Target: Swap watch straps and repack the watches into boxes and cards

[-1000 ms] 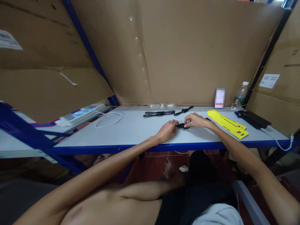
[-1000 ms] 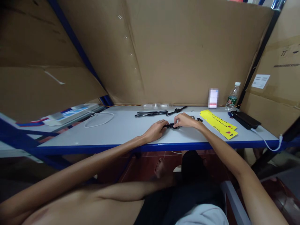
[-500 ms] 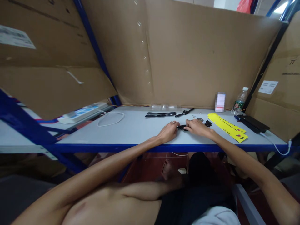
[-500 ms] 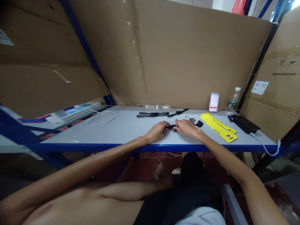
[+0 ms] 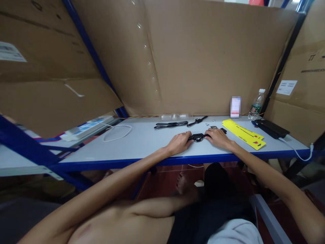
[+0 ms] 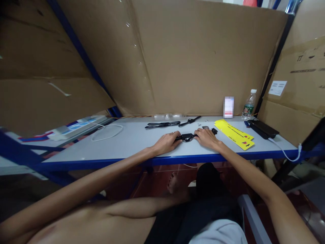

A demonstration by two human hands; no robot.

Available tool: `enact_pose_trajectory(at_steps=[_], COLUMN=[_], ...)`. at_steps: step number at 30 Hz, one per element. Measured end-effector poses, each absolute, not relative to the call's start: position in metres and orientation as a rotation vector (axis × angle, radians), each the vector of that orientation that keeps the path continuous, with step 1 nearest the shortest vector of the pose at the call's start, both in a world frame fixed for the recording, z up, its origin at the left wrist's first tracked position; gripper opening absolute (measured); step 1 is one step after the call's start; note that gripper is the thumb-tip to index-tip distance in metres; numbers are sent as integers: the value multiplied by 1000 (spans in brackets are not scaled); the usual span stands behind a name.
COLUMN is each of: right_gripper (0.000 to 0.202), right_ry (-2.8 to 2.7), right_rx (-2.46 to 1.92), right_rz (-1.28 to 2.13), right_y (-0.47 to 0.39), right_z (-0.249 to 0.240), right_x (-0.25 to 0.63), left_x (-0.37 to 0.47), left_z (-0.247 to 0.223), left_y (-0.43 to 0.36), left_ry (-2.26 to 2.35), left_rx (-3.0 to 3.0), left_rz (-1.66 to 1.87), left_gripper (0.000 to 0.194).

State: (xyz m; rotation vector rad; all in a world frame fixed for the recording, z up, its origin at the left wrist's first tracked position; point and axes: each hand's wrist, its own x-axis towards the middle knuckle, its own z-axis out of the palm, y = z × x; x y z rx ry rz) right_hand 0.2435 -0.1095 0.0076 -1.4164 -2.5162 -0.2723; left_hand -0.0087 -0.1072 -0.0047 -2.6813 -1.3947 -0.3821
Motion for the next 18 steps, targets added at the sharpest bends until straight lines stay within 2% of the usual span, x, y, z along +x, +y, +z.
enact_pose_trajectory(at_steps=[4,14,18], right_gripper=[29,30,35], right_ry=[-2517,-2483,-2147], right_rx=[-1412,-1395,-1411], right_rz=[-291,-234,-218], right_y=[-115,-119,-140], right_z=[7,6,24], right_x=[243,239,265], left_x=[-9,-13,-14], left_z=[0,-9,-11], left_y=[-100,-91,-89], left_ry=[-1373,-1379,-1387], left_rx=[-2709,-2770,-2800], left_rz=[-271,-373,-471], left_gripper=[39,39,36])
